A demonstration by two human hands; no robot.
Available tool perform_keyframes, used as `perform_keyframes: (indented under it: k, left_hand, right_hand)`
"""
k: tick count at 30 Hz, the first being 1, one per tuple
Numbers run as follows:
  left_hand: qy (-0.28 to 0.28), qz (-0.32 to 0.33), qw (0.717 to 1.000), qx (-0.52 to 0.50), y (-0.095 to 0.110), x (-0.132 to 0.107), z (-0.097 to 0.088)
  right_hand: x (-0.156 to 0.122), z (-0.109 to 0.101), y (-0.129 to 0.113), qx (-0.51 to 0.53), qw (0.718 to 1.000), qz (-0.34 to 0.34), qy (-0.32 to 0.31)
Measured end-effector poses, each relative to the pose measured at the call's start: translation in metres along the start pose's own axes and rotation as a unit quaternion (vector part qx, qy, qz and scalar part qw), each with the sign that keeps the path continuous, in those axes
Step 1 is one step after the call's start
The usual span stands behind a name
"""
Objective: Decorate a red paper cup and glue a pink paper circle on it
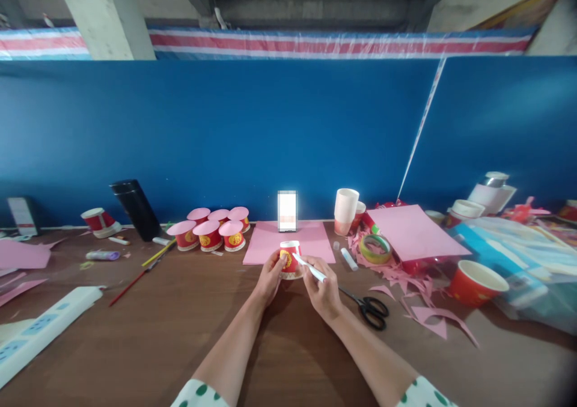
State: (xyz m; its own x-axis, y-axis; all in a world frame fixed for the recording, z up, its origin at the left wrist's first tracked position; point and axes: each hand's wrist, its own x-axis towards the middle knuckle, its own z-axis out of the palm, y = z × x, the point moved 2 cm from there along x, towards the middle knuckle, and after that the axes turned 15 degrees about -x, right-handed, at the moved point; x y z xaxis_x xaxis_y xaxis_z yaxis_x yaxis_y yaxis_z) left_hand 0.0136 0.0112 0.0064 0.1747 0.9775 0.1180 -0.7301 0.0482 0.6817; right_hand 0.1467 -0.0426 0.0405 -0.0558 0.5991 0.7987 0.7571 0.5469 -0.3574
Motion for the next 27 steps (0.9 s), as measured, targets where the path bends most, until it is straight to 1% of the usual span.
perform_keyframes:
  k: [9, 14, 18, 27]
  left_hand:
    - [0.008, 0.001, 1.000, -0.001, -0.0005, 0.0008, -0.0018]
    - [0.001, -0.001, 1.000, -0.002, -0.0011, 0.0010, -0.0024]
    - [0.010, -0.004, 1.000, -0.002, -0.0008, 0.0005, -0.0020]
    - [0.003, -0.003, 1.000, 0.001, -0.0006, 0.0008, -0.0024]
  right_hand:
    - [0.0009, -0.0008, 0.0020, -0.015, 1.000, 0.004, 0.015]
    - [-0.0002, 0.0010, 0.0038, -0.007, 1.000, 0.008, 0.008]
    - [-0.0008, 0.0012, 0.0045, -0.009, 1.000, 0.009, 0.005]
    - [-0.0002, 0.0006, 0.0042, -0.011, 1.000, 0.009, 0.011]
